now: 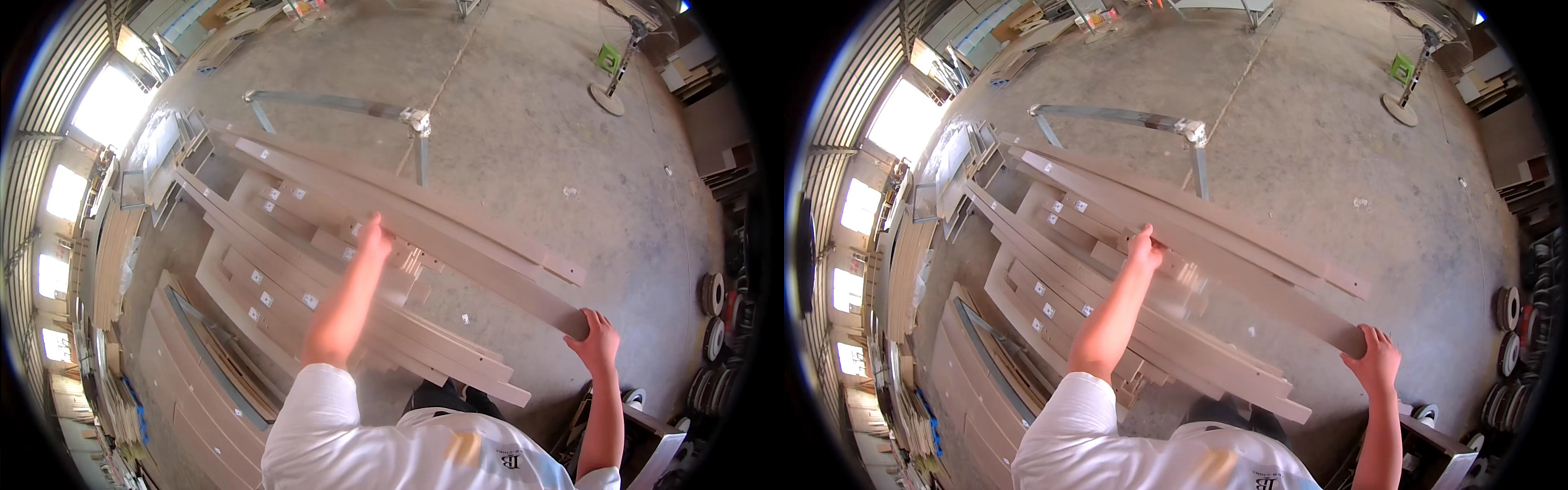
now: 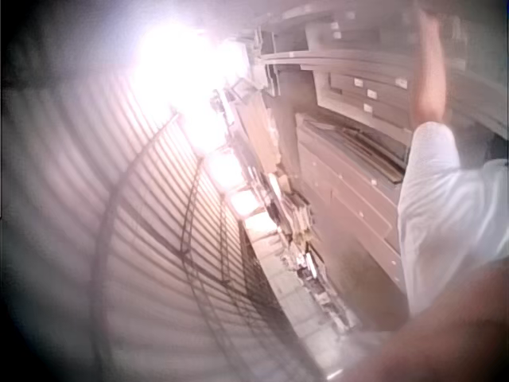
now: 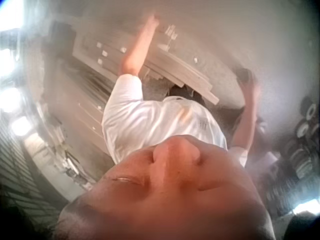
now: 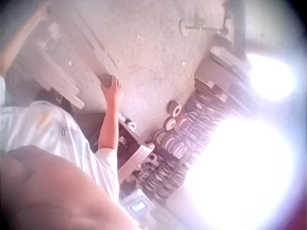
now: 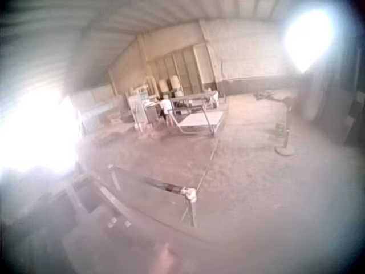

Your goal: The person repeatedly picks up flat wooden panels from a stack, places them on a conveyor, and applies edge banding using a handheld tool. After processing, the person removes the panel and returns it to the stack, repeating the cycle.

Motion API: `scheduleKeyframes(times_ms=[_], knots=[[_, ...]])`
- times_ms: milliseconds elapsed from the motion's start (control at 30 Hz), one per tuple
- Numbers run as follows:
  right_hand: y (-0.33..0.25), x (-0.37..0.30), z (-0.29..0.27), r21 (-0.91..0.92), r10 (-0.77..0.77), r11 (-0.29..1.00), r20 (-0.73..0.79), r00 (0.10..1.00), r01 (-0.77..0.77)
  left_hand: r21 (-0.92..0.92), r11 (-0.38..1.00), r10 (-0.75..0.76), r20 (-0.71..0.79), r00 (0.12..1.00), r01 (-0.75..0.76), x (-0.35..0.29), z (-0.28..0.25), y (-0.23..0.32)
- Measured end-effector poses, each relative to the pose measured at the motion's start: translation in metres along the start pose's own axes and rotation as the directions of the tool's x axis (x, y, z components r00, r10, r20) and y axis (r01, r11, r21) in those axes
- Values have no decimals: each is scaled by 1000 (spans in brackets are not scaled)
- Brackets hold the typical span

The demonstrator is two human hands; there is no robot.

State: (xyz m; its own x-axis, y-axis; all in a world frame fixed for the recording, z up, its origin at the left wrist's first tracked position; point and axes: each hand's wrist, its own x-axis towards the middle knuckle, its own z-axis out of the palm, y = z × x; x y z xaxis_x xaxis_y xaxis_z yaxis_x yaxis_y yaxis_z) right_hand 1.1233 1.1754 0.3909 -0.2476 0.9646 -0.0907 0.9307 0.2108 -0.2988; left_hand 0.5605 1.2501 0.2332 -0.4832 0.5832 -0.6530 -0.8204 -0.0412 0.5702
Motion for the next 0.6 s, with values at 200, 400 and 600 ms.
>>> scheduleKeyframes(times_ms=[200,400,600], knots=[[-71,98,62,-5,38,999,169,985,-38,218,958,174,64,983,-184,82,-53,39],[-111,191,162,-8,13,1000,226,974,-11,300,923,125,363,924,-242,-83,-30,-11],[-141,249,225,-240,-13,968,262,965,78,458,885,-167,484,859,-86,-195,-108,-92]])
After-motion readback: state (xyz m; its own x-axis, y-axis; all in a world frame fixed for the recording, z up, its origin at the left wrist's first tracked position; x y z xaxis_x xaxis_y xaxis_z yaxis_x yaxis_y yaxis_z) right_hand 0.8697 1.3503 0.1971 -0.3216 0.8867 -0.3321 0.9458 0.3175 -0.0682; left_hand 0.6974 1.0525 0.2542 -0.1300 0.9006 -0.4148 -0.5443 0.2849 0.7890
